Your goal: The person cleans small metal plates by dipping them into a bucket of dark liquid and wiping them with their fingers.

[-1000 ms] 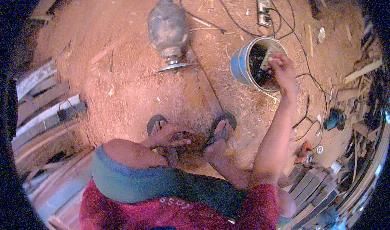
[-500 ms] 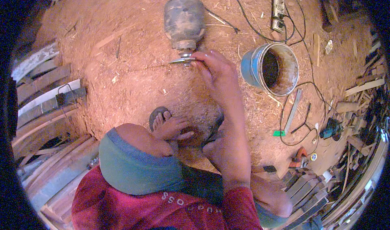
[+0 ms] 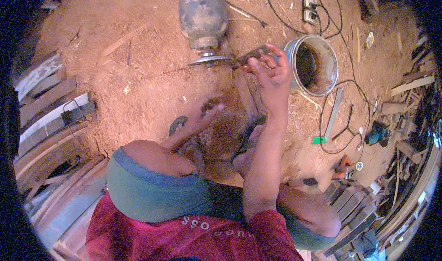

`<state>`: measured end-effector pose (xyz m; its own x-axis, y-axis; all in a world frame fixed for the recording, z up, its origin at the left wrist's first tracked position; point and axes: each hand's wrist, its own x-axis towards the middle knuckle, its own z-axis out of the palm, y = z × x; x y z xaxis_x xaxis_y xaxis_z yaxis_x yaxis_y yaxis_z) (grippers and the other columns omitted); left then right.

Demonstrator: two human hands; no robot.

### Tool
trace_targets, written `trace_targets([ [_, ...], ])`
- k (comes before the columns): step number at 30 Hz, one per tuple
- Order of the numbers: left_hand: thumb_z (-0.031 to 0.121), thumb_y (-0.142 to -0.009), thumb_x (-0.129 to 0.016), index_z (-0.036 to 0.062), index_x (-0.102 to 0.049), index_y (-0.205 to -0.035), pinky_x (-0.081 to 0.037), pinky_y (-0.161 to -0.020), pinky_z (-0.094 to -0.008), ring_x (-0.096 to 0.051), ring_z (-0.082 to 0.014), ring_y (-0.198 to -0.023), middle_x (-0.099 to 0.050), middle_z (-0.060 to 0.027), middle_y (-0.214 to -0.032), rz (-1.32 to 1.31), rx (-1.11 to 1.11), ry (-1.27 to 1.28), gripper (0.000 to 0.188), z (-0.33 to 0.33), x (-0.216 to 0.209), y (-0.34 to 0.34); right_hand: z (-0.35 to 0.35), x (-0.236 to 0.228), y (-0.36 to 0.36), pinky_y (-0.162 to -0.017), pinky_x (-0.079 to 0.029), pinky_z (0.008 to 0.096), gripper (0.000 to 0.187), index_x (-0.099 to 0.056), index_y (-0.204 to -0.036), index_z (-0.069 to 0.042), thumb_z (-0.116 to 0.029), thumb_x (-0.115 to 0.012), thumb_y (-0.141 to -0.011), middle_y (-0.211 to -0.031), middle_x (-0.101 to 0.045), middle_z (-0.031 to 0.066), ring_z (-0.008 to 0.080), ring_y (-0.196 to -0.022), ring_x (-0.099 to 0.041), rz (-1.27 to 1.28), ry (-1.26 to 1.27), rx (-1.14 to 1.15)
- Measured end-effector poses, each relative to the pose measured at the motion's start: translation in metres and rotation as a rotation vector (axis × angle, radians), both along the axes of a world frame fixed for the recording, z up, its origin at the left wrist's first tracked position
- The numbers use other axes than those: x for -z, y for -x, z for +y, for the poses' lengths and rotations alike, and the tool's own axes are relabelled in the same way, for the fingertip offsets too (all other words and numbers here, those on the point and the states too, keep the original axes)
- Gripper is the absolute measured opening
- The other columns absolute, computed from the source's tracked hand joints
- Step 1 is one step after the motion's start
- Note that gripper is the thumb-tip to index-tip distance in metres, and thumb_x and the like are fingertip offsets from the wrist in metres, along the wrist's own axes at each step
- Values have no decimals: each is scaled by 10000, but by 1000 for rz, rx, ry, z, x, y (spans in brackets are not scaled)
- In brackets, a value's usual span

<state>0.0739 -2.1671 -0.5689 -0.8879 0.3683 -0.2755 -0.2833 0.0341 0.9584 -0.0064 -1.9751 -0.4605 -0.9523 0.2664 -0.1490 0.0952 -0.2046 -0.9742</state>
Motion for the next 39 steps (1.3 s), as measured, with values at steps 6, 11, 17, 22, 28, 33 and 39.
trace_targets([
  [6,105,-882,-657,-14,-581,-1185,-524,-755,-277,-632,-141,-916,-671,-97,-1022,-287,-182,-199,334,22,-3,28,6,118,-58,-774,-554,393,375,-429,-1221,-106,-90,-617,-898,-1015,-640,112,239,-870,-663,-295,460,72],
  [11,46,-847,-674,-6,-670,-1015,-530,-749,-279,-651,-148,-914,-692,-87,-954,-152,-224,162,176,-4,7,26,-17,154,-68,-828,-535,410,328,-479,-1204,-108,-71,-601,-901,-1066,-635,123,251,-972,-638,-335,562,-26],
  [17,13,-787,-696,24,-694,-975,-533,-768,-306,-676,-252,-891,-688,-141,-965,652,-194,318,189,-34,29,33,-31,155,-61,-829,-535,385,316,-532,-1199,-69,-21,-583,-891,-1135,-624,132,241,-1026,-613,-245,619,-116],
  [22,91,-834,-689,2,-700,-957,-524,-756,-296,-672,-212,-832,-698,-129,-912,388,-233,438,153,-35,34,37,-35,161,-52,-784,-554,381,263,-541,-1163,-55,-32,-585,-905,-1091,-640,140,245,-930,-656,-261,598,-115],
  [28,119,-868,-676,-28,-695,-977,-477,-679,-234,-595,-82,-749,-693,-47,-816,107,-386,286,184,-36,45,57,-48,171,-37,-694,-562,314,221,-572,-1068,-13,-59,-659,-870,-959,-664,114,210,-823,-674,-426,208,-36],
  [33,117,-862,-681,-18,-701,-972,-473,-660,-221,-593,-73,-712,-690,-46,-793,85,-423,273,176,-39,50,66,-59,174,-31,-692,-555,307,213,-584,-1049,-10,-63,-671,-863,-927,-672,107,196,-823,-668,-348,262,30],
  [39,112,-863,-680,-19,-701,-967,-481,-655,-221,-609,-80,-699,-691,-51,-781,135,-468,282,169,-36,40,70,-65,177,-29,-691,-554,327,205,-593,-1044,-19,-61,-672,-860,-921,-675,108,201,-811,-666,-317,303,60],
])
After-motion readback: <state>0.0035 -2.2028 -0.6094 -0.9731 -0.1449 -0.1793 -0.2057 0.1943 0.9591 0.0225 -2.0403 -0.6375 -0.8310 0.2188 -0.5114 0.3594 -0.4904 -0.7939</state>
